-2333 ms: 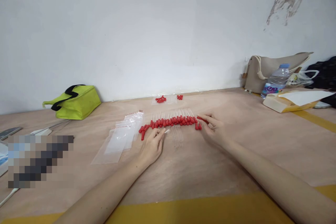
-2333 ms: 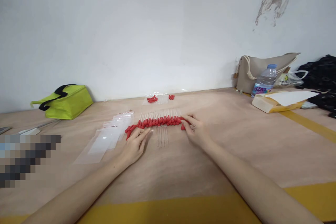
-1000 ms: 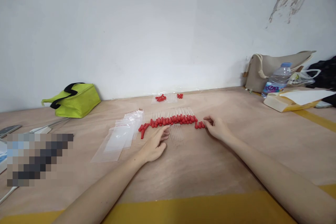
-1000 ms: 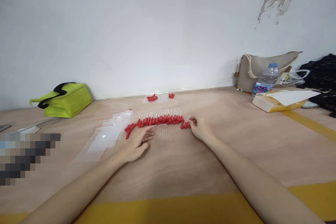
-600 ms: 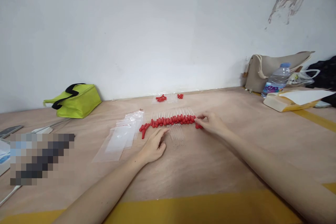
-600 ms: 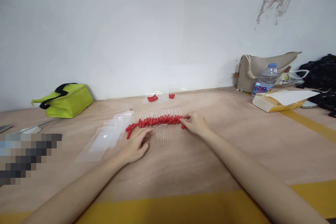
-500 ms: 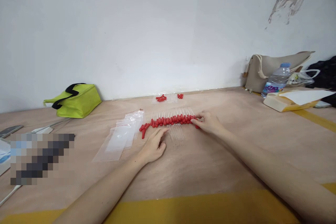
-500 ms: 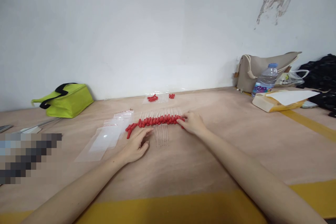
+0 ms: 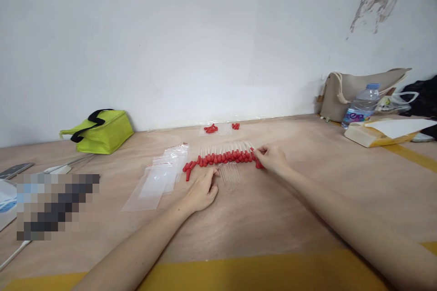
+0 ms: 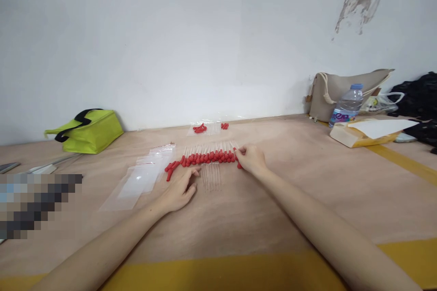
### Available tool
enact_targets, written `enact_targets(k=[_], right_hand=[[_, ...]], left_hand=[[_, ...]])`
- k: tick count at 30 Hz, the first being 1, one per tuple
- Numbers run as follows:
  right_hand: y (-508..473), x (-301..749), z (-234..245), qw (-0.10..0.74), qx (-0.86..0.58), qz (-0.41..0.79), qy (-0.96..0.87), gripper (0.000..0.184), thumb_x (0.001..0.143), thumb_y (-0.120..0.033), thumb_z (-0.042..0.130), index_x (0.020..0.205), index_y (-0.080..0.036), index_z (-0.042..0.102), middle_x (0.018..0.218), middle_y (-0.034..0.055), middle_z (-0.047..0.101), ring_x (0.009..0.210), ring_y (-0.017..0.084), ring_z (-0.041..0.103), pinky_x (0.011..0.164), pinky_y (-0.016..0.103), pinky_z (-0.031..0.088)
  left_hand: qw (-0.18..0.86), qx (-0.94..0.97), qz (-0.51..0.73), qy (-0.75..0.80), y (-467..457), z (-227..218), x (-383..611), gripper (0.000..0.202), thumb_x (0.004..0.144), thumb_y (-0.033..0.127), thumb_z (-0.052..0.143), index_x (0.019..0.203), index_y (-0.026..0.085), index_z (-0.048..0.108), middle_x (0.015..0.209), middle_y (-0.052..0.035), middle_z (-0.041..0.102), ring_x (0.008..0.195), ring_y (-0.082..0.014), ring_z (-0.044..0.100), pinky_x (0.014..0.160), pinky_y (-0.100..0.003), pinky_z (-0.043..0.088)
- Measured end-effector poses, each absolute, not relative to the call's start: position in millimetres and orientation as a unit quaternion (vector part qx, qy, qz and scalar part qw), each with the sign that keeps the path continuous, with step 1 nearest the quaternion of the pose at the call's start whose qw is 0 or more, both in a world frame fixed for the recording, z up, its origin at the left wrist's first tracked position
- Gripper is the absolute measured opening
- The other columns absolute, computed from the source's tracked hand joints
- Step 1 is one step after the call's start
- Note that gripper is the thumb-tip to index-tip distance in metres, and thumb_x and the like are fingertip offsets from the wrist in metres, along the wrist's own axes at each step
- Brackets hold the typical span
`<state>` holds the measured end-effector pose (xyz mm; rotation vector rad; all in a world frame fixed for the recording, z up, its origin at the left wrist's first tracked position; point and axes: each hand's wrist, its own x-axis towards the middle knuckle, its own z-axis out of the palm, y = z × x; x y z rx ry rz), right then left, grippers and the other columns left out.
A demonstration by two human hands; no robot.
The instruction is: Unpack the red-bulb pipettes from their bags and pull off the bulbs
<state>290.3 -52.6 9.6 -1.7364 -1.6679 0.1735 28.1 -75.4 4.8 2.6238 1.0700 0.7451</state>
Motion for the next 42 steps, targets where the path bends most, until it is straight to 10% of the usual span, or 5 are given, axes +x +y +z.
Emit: enact_targets(k=[10, 18, 42], right_hand=[[-102, 267, -13, 0.472, -0.425, -0.034, -0.772, 0.013, 0.079, -0.023, 0.051, 0.084, -0.020, 0.062, 0.078, 0.0039, 0.060, 0.075, 0.015, 0.054, 0.074, 0.031, 0.040], [-108, 255, -19, 0.405, -0.356, -0.085, -0.838, 0.014, 0.081, -0.018, 0.048, 0.087, -0.021, 0.061, 0.077, 0.0029, 0.059, 0.074, 0.015, 0.048, 0.068, 0.029, 0.035], [-112, 251, -15, 0.338, -0.358, -0.139, -0.859, 0.018, 0.081, -0.027, 0.051, 0.071, -0.022, 0.065, 0.059, 0.0002, 0.053, 0.068, 0.014, 0.042, 0.082, 0.037, 0.028]], left_hand=[[-0.053, 0.847, 0.382, 0.365, -77, 7, 28, 0.040, 0.083, 0.025, 0.046, 0.122, 0.021, 0.039, 0.121, -0.0084, 0.046, 0.114, -0.0220, 0.040, 0.097, -0.041, 0.030], [-0.109, 0.911, 0.274, 0.288, -83, 0, 33, 0.018, 0.086, 0.027, 0.045, 0.086, 0.023, 0.062, 0.075, -0.0014, 0.062, 0.076, -0.0167, 0.050, 0.085, -0.039, 0.032], [-0.094, 0.923, 0.251, 0.275, -87, 6, 36, 0.025, 0.088, 0.022, 0.036, 0.071, 0.019, 0.055, 0.066, -0.0023, 0.053, 0.069, -0.0160, 0.047, 0.079, -0.037, 0.035]])
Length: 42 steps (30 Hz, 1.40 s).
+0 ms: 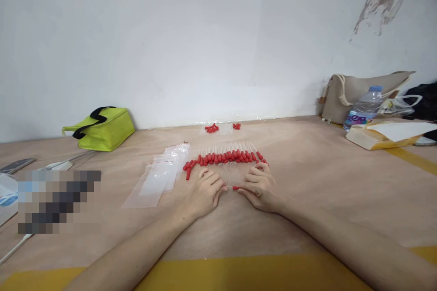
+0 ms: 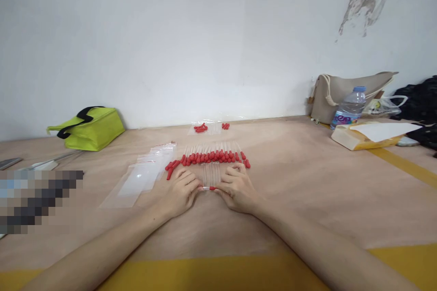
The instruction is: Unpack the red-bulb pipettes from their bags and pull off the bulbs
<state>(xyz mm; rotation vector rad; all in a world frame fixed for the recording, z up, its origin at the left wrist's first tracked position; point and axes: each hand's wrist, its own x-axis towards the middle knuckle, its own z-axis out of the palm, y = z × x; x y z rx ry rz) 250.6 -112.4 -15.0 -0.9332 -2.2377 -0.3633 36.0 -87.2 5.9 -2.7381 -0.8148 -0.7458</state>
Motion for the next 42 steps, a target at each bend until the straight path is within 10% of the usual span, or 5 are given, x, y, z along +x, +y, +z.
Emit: enact_targets(k=[13, 20, 29, 42], right_hand=[[-87, 291, -14, 0.563, -0.482, 0.078, -0.666, 0.030, 0.083, -0.034, 0.045, 0.102, -0.018, 0.061, 0.083, 0.0069, 0.057, 0.076, 0.015, 0.056, 0.071, 0.030, 0.046], [-81, 298, -18, 0.505, -0.555, 0.042, -0.660, 0.023, 0.077, -0.037, 0.052, 0.086, -0.018, 0.060, 0.070, 0.0026, 0.061, 0.062, 0.013, 0.052, 0.060, 0.026, 0.040], [-78, 281, -18, 0.327, -0.552, -0.231, -0.732, 0.014, 0.076, -0.027, 0.054, 0.066, -0.019, 0.061, 0.075, 0.0025, 0.065, 0.076, 0.016, 0.053, 0.073, 0.032, 0.025], [-80, 286, -9, 0.349, -0.613, -0.114, -0.700, 0.022, 0.078, -0.039, 0.051, 0.083, -0.024, 0.065, 0.085, 0.0032, 0.065, 0.086, 0.019, 0.053, 0.075, 0.033, 0.027]], left_hand=[[0.015, -0.862, -0.337, -0.379, -73, -6, 28, 0.023, 0.087, 0.017, 0.035, 0.100, 0.019, 0.054, 0.087, -0.0047, 0.051, 0.082, -0.0159, 0.051, 0.074, -0.029, 0.044], [0.001, -0.839, -0.331, -0.432, -67, -4, 13, 0.037, 0.077, 0.001, 0.036, 0.106, 0.019, 0.050, 0.096, -0.0060, 0.048, 0.091, -0.0169, 0.050, 0.082, -0.031, 0.044], [-0.039, -0.838, -0.311, -0.447, -68, -6, 30, 0.013, 0.080, 0.020, 0.048, 0.087, 0.018, 0.058, 0.087, -0.0050, 0.053, 0.079, -0.0168, 0.054, 0.071, -0.030, 0.046], [-0.117, -0.828, -0.291, -0.465, -67, -6, 34, 0.018, 0.080, 0.034, 0.048, 0.091, 0.019, 0.048, 0.081, -0.0014, 0.055, 0.071, -0.0155, 0.051, 0.065, -0.030, 0.042]])
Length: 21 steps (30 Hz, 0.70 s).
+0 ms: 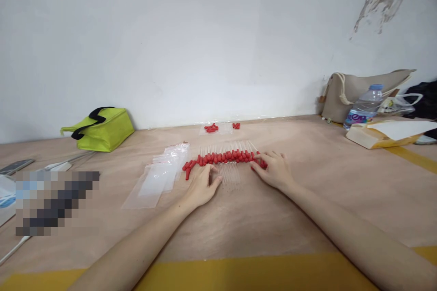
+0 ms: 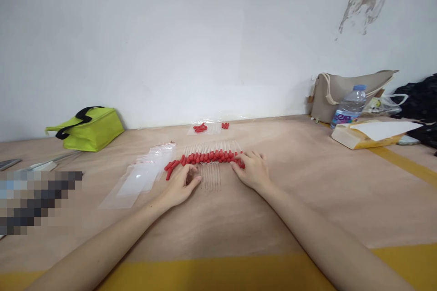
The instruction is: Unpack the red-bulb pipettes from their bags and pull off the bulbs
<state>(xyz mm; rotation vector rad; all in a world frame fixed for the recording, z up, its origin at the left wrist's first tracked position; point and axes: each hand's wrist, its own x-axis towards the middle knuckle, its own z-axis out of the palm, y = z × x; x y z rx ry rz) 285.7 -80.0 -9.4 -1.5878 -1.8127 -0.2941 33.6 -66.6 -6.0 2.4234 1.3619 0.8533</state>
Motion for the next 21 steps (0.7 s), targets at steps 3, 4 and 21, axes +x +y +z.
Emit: enact_targets(k=[3, 4, 21], right_hand=[[-69, 297, 0, 0.342, -0.687, -0.014, -0.641, 0.021, 0.078, -0.037, 0.047, 0.085, -0.026, 0.065, 0.087, 0.0015, 0.066, 0.087, 0.019, 0.055, 0.075, 0.032, 0.031], [-63, 301, 4, 0.327, -0.714, 0.030, -0.618, 0.022, 0.077, -0.036, 0.047, 0.086, -0.026, 0.064, 0.086, 0.0009, 0.066, 0.084, 0.018, 0.057, 0.074, 0.031, 0.033], [-24, 305, 18, 0.250, -0.811, 0.129, -0.513, 0.024, 0.071, -0.041, 0.050, 0.071, -0.021, 0.063, 0.070, 0.0044, 0.066, 0.072, 0.020, 0.059, 0.060, 0.028, 0.038]], left_hand=[[0.121, 0.839, 0.280, 0.450, -65, -6, 35, 0.017, 0.081, 0.033, 0.047, 0.090, 0.019, 0.045, 0.091, -0.0035, 0.055, 0.083, -0.0180, 0.050, 0.072, -0.033, 0.041], [0.124, 0.842, 0.276, 0.446, -65, -5, 36, 0.017, 0.081, 0.033, 0.047, 0.090, 0.019, 0.045, 0.093, -0.0040, 0.055, 0.086, -0.0187, 0.050, 0.074, -0.033, 0.041], [0.118, 0.858, 0.245, 0.436, -67, 2, 38, 0.018, 0.081, 0.035, 0.047, 0.091, 0.020, 0.046, 0.090, -0.0036, 0.056, 0.087, -0.0214, 0.048, 0.075, -0.034, 0.039]])
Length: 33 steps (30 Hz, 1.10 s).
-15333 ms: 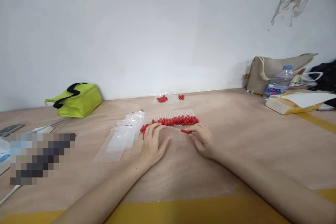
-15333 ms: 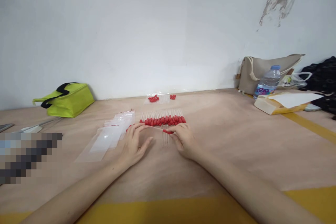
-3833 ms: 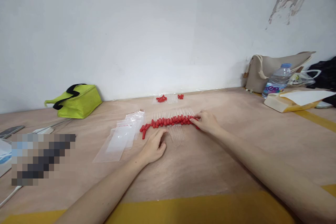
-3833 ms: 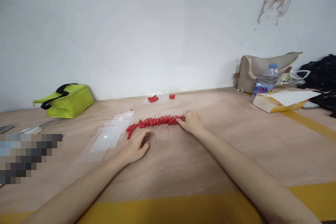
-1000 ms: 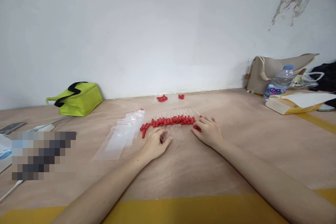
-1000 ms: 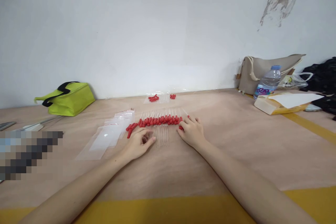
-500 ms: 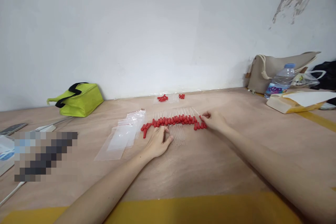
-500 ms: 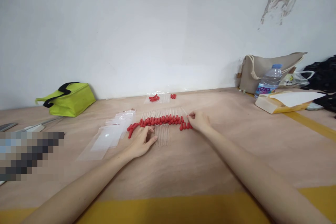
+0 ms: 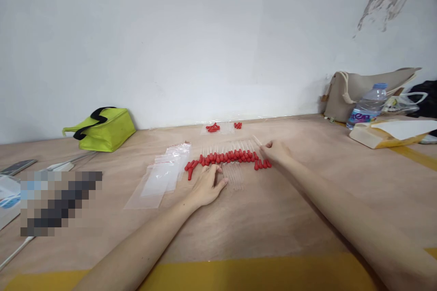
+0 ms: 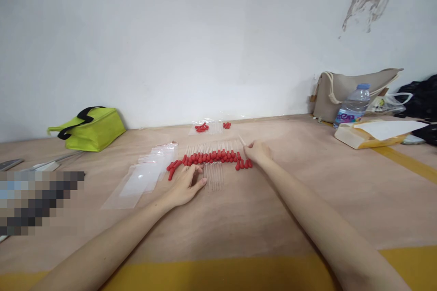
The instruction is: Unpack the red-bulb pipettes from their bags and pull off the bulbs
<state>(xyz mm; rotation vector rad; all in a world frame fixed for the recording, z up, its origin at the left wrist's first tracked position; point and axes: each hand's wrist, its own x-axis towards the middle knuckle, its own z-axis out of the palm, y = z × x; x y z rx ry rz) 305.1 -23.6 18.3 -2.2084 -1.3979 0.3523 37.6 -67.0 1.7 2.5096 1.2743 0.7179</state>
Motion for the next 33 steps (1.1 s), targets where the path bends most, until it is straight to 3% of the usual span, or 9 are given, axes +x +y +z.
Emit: enact_targets(k=[2, 5, 9, 13, 16, 20, 25, 33], right_hand=[[-33, 300, 21, 0.303, -0.788, 0.096, -0.527, 0.026, 0.075, -0.044, 0.046, 0.080, -0.022, 0.060, 0.078, 0.0028, 0.066, 0.075, 0.018, 0.059, 0.062, 0.027, 0.037], [-55, 289, 19, 0.392, -0.689, 0.039, -0.608, 0.025, 0.077, -0.043, 0.046, 0.080, -0.021, 0.057, 0.074, 0.0015, 0.064, 0.068, 0.015, 0.057, 0.066, 0.027, 0.036], [-86, 277, 5, 0.418, -0.557, -0.048, -0.716, 0.021, 0.081, -0.037, 0.047, 0.079, -0.019, 0.057, 0.075, 0.0037, 0.063, 0.073, 0.017, 0.053, 0.073, 0.030, 0.031], [-104, 268, -10, 0.385, -0.482, -0.083, -0.782, 0.016, 0.082, -0.031, 0.047, 0.076, -0.019, 0.056, 0.074, 0.0029, 0.061, 0.074, 0.016, 0.051, 0.075, 0.031, 0.027], [-110, 260, -13, 0.358, -0.449, -0.103, -0.812, 0.016, 0.082, -0.031, 0.049, 0.075, -0.018, 0.056, 0.073, 0.0029, 0.059, 0.075, 0.016, 0.048, 0.075, 0.031, 0.026], [-112, 251, -14, 0.354, -0.409, -0.123, -0.832, 0.017, 0.083, -0.030, 0.048, 0.075, -0.018, 0.056, 0.068, 0.0021, 0.058, 0.071, 0.015, 0.046, 0.074, 0.031, 0.026], [-114, 249, -13, 0.344, -0.375, -0.153, -0.847, 0.017, 0.084, -0.031, 0.049, 0.091, -0.019, 0.060, 0.071, 0.0022, 0.059, 0.072, 0.014, 0.046, 0.076, 0.032, 0.026], [-116, 256, -11, 0.326, -0.368, -0.166, -0.855, 0.022, 0.084, -0.030, 0.048, 0.069, -0.019, 0.061, 0.061, 0.0003, 0.053, 0.067, 0.013, 0.045, 0.078, 0.032, 0.028]], left_hand=[[0.119, 0.854, 0.257, 0.436, -67, 1, 36, 0.016, 0.081, 0.033, 0.047, 0.090, 0.020, 0.046, 0.091, -0.0037, 0.056, 0.087, -0.0207, 0.049, 0.074, -0.034, 0.039], [0.126, 0.848, 0.278, 0.434, -64, -2, 34, 0.014, 0.081, 0.030, 0.048, 0.090, 0.019, 0.046, 0.093, -0.0037, 0.056, 0.082, -0.0186, 0.050, 0.072, -0.032, 0.040], [0.151, 0.827, 0.315, 0.440, -63, -6, 30, 0.012, 0.083, 0.029, 0.044, 0.089, 0.019, 0.046, 0.084, -0.0026, 0.055, 0.074, -0.0159, 0.051, 0.065, -0.029, 0.042], [0.078, 0.817, 0.380, 0.427, -71, 0, 27, 0.017, 0.087, 0.026, 0.037, 0.094, 0.018, 0.050, 0.092, -0.0048, 0.055, 0.087, -0.0170, 0.050, 0.078, -0.033, 0.041], [0.003, 0.859, 0.358, 0.366, -79, 5, 28, 0.023, 0.087, 0.027, 0.041, 0.105, 0.021, 0.054, 0.099, -0.0057, 0.055, 0.095, -0.0188, 0.047, 0.086, -0.035, 0.037], [-0.043, 0.919, 0.266, 0.287, -84, 3, 30, 0.022, 0.086, 0.031, 0.045, 0.099, 0.024, 0.061, 0.084, -0.0037, 0.061, 0.083, -0.0180, 0.050, 0.079, -0.035, 0.035], [-0.060, 0.926, 0.244, 0.282, -86, -1, 28, 0.023, 0.088, 0.027, 0.040, 0.091, 0.022, 0.062, 0.071, -0.0022, 0.062, 0.070, -0.0146, 0.053, 0.078, -0.035, 0.033], [-0.039, 0.922, 0.259, 0.285, -88, 0, 24, 0.022, 0.087, 0.026, 0.042, 0.084, 0.022, 0.063, 0.067, -0.0018, 0.062, 0.066, -0.0137, 0.054, 0.076, -0.035, 0.034]])
